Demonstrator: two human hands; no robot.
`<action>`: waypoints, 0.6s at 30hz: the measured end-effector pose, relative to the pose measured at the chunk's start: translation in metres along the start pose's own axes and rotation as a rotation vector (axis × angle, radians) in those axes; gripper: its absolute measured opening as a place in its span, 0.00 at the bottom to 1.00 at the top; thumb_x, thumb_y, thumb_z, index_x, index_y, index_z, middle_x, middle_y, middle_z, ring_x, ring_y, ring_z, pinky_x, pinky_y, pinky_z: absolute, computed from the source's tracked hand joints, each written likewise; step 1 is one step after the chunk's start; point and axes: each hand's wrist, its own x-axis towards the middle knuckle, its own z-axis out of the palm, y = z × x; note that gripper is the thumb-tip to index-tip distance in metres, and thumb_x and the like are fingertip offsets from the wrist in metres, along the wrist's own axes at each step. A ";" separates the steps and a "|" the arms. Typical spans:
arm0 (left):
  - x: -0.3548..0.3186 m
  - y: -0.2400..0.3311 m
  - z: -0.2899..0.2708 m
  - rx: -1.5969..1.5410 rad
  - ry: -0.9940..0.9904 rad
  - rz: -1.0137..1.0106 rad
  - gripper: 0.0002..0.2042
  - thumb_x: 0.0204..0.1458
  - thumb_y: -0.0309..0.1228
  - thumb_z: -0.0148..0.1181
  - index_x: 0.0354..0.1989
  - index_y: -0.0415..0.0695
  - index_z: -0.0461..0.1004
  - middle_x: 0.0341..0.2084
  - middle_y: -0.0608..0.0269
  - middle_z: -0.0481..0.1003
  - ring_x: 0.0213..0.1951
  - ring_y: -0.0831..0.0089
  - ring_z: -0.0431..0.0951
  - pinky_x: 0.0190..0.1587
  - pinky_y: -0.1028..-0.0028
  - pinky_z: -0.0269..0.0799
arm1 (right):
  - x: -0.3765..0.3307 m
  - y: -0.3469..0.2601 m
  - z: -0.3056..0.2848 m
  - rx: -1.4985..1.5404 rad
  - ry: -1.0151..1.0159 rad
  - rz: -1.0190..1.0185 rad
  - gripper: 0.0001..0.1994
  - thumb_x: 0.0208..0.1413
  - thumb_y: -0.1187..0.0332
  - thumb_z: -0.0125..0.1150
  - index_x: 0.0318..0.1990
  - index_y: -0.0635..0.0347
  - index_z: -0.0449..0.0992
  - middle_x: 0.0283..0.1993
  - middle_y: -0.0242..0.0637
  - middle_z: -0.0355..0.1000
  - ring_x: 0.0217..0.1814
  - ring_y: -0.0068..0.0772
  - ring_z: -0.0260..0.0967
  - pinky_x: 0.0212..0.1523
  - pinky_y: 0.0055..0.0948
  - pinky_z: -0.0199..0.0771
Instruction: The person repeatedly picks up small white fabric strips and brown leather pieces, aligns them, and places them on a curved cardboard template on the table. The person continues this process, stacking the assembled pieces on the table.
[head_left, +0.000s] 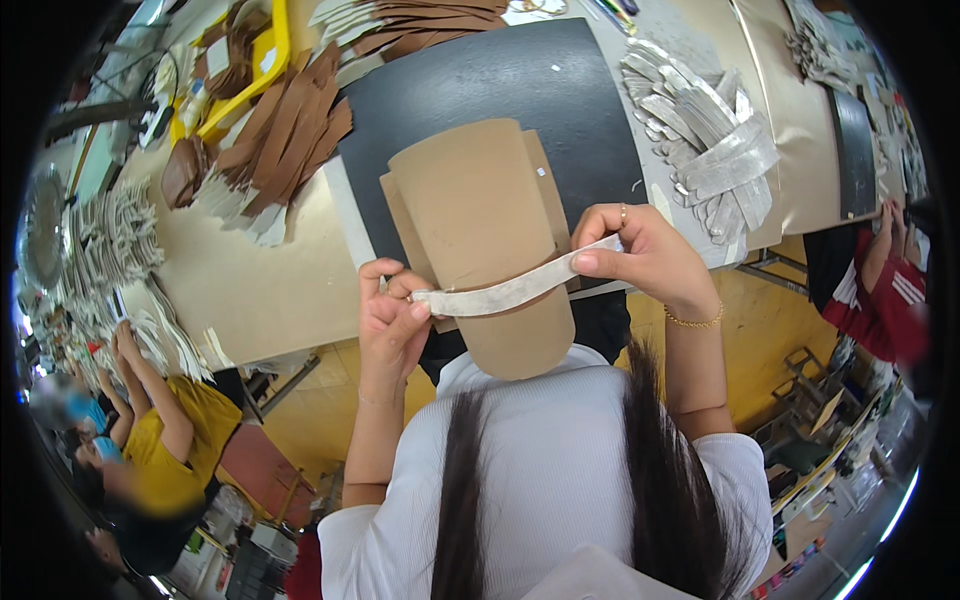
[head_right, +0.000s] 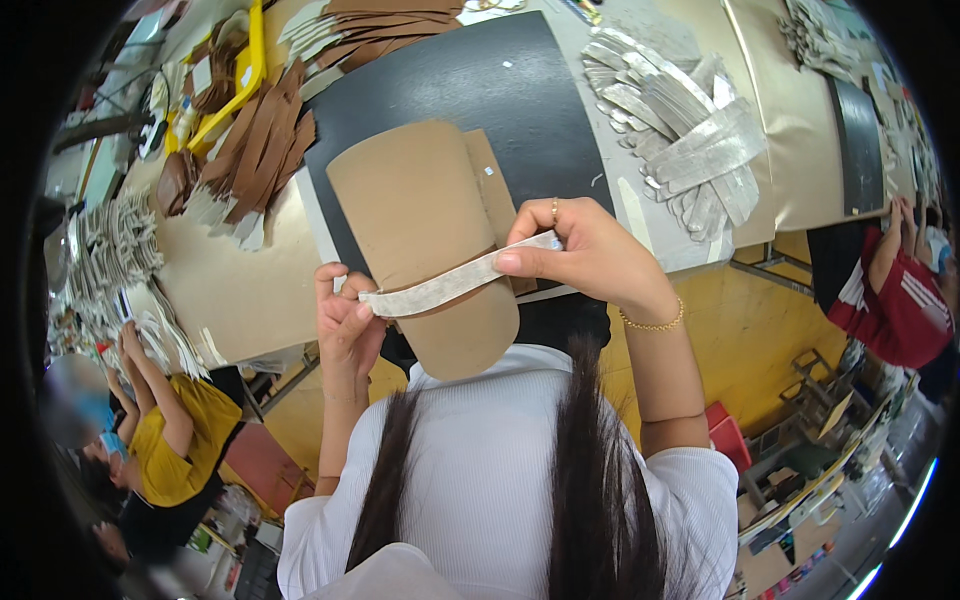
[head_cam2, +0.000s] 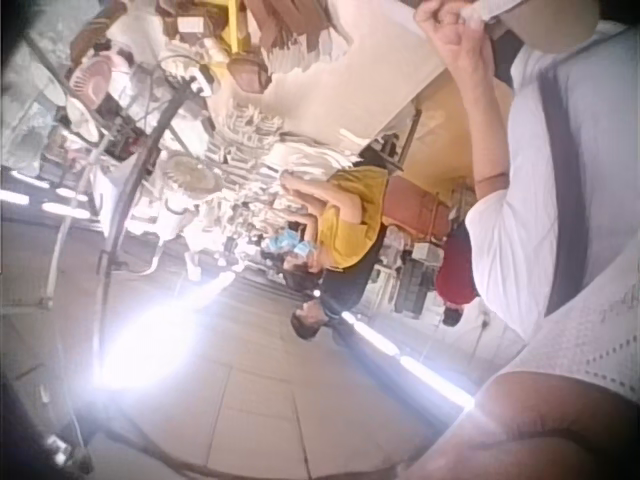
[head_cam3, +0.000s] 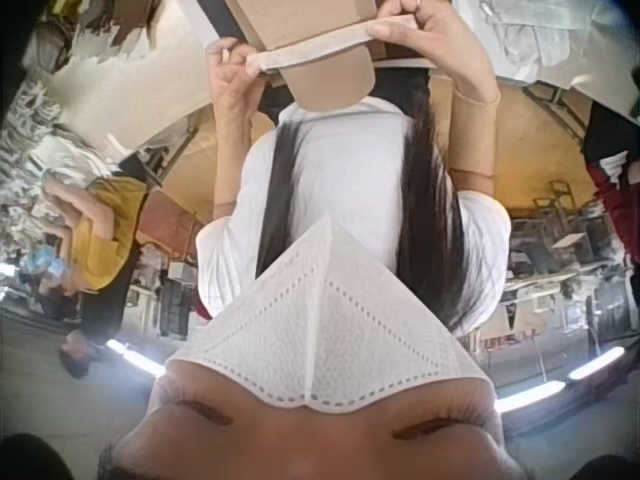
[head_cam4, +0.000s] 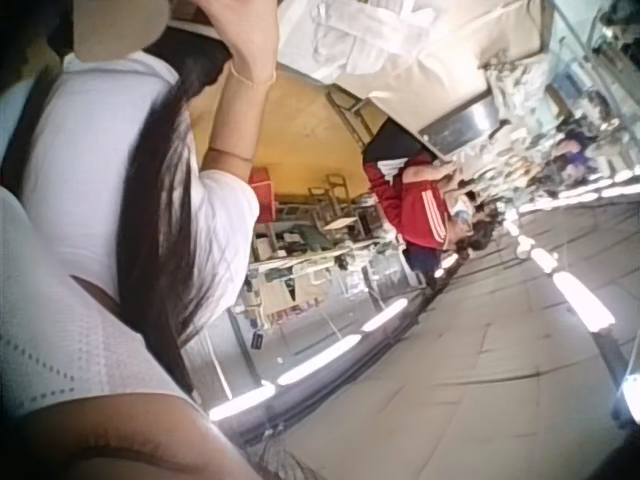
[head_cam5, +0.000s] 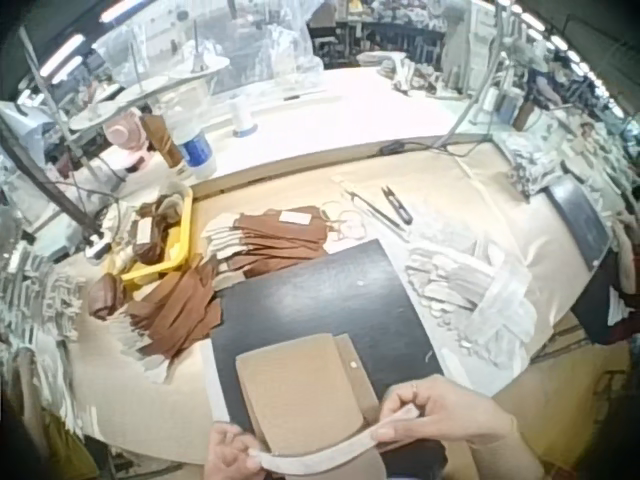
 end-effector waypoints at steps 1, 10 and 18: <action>-0.001 0.000 0.001 0.008 0.019 0.003 0.23 0.50 0.16 0.56 0.52 0.46 0.56 0.31 0.57 0.71 0.36 0.70 0.74 0.43 0.70 0.70 | 0.000 0.003 0.001 0.057 -0.002 -0.006 0.09 0.50 0.69 0.66 0.26 0.60 0.71 0.29 0.26 0.68 0.32 0.14 0.62 0.34 0.16 0.62; 0.000 0.001 0.010 0.046 0.101 -0.011 0.25 0.49 0.16 0.58 0.53 0.48 0.56 0.31 0.58 0.72 0.36 0.69 0.74 0.41 0.69 0.73 | 0.005 0.025 0.000 0.173 -0.040 -0.104 0.11 0.51 0.64 0.67 0.27 0.62 0.74 0.29 0.27 0.73 0.32 0.14 0.65 0.33 0.16 0.66; 0.001 0.001 0.008 0.062 0.066 0.001 0.26 0.49 0.16 0.58 0.54 0.49 0.55 0.37 0.57 0.73 0.43 0.68 0.74 0.48 0.68 0.71 | 0.009 0.034 0.005 0.098 0.012 -0.155 0.13 0.49 0.61 0.69 0.26 0.61 0.74 0.26 0.26 0.70 0.29 0.14 0.63 0.30 0.17 0.63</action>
